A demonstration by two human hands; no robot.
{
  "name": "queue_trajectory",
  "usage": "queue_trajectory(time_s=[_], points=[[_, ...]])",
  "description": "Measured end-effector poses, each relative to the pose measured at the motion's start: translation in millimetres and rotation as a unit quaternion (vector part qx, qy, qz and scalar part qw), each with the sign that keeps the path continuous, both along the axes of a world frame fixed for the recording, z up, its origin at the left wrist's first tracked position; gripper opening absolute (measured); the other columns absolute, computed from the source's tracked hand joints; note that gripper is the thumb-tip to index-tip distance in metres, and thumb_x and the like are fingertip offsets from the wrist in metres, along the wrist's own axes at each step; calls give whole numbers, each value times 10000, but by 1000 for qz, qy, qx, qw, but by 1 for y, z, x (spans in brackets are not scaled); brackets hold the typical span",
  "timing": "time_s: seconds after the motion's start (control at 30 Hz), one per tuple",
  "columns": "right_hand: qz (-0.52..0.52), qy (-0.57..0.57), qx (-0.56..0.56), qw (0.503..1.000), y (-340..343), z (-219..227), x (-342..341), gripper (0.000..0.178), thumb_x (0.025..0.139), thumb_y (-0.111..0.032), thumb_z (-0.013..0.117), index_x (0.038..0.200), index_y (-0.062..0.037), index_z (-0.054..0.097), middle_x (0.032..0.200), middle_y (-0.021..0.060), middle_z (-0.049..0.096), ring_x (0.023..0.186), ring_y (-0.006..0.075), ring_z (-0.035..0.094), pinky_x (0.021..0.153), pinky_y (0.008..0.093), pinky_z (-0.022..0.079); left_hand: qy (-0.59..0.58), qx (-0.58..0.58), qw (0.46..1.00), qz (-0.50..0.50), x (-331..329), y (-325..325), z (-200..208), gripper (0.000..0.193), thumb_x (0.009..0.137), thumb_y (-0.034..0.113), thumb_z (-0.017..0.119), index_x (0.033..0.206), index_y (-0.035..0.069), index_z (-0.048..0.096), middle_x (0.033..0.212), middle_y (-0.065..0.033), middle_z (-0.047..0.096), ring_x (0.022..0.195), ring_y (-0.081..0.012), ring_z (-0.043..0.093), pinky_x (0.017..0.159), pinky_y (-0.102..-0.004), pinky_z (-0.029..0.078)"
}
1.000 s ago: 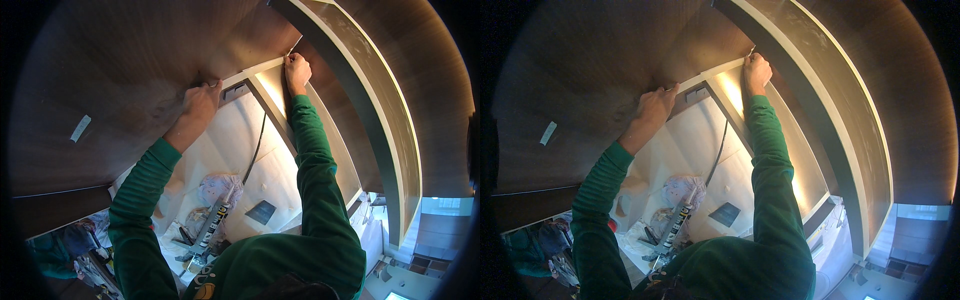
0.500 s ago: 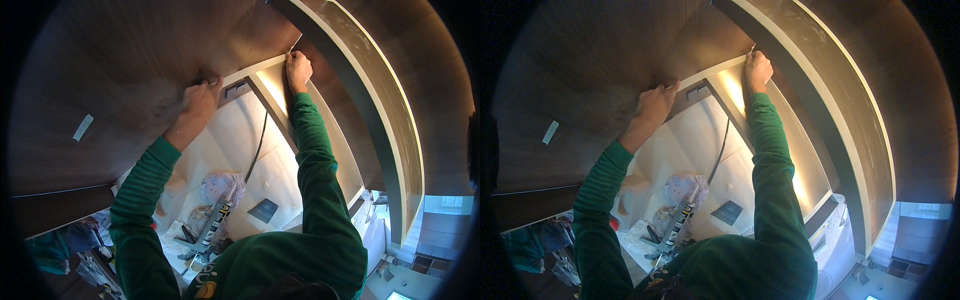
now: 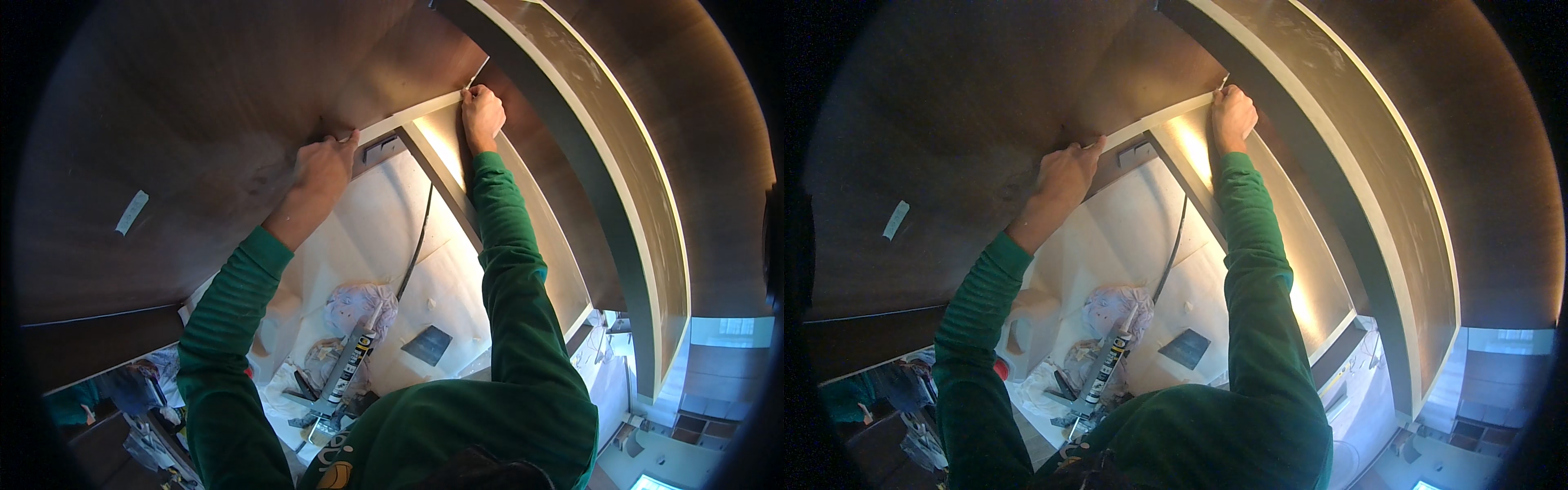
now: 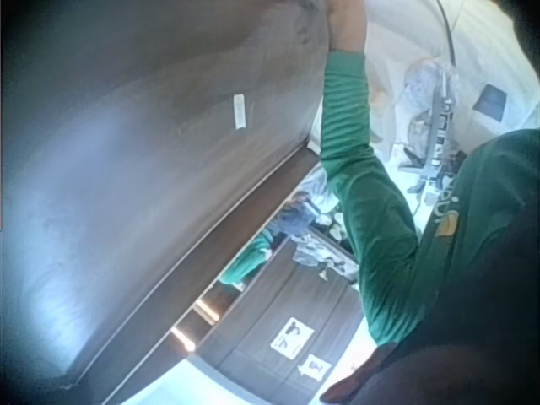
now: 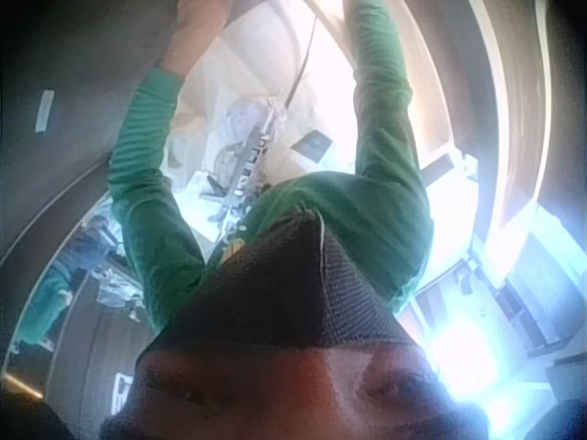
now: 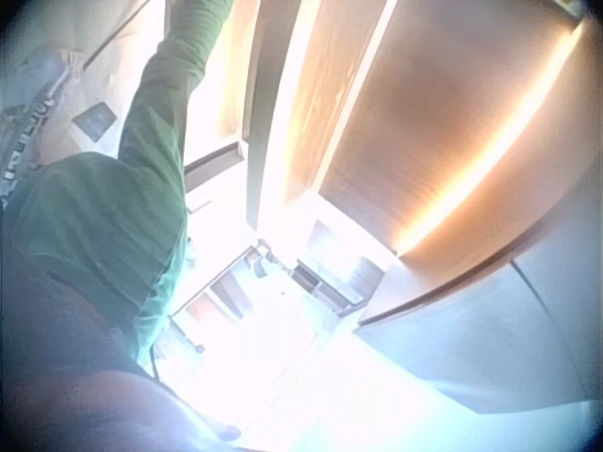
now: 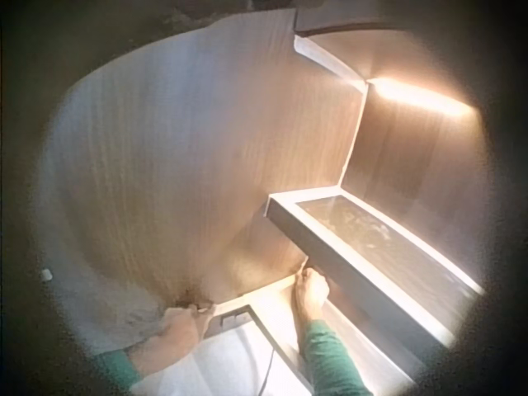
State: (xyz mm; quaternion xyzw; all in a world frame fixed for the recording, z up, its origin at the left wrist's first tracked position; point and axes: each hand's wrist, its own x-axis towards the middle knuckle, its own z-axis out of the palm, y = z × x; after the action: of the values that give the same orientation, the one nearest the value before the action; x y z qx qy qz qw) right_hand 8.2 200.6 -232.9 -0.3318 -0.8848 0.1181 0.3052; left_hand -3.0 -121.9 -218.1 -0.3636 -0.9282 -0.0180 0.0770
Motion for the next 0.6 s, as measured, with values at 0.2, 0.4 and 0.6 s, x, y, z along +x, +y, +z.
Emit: queue_trajectory(time_s=[0.2, 0.4, 0.6], points=[[-1, -5, -1, 1000, 1, 0, 0, 222, 876, -285, 703, 948, -83, 761, 889, 171, 745, 837, 346, 733, 756, 454, 568, -1, -38, 999, 13, 5, 5, 4, 438, 973, 148, 536, 1410, 175, 564, 914, -113, 715, 851, -254, 728, 703, -359, 576], [6, 3, 3, 1000, 0, 0, 1, 218, 875, -285, 704, 942, -86, 762, 887, 171, 744, 835, 347, 732, 751, 449, 569, -1, -30, 999, 12, 4, 3, 3, 433, 976, 152, 529, 1407, 174, 568, 908, -107, 714, 842, -253, 725, 703, -364, 571], [1, 2, 5, 1000, 0, -1, -1, 209, 868, -287, 710, 937, -95, 754, 877, 164, 745, 838, 349, 731, 755, 455, 566, 5, -30, 999, 9, 3, 3, -2, 434, 981, 144, 516, 1411, 179, 565, 920, -108, 716, 852, -260, 728, 713, -367, 575]])
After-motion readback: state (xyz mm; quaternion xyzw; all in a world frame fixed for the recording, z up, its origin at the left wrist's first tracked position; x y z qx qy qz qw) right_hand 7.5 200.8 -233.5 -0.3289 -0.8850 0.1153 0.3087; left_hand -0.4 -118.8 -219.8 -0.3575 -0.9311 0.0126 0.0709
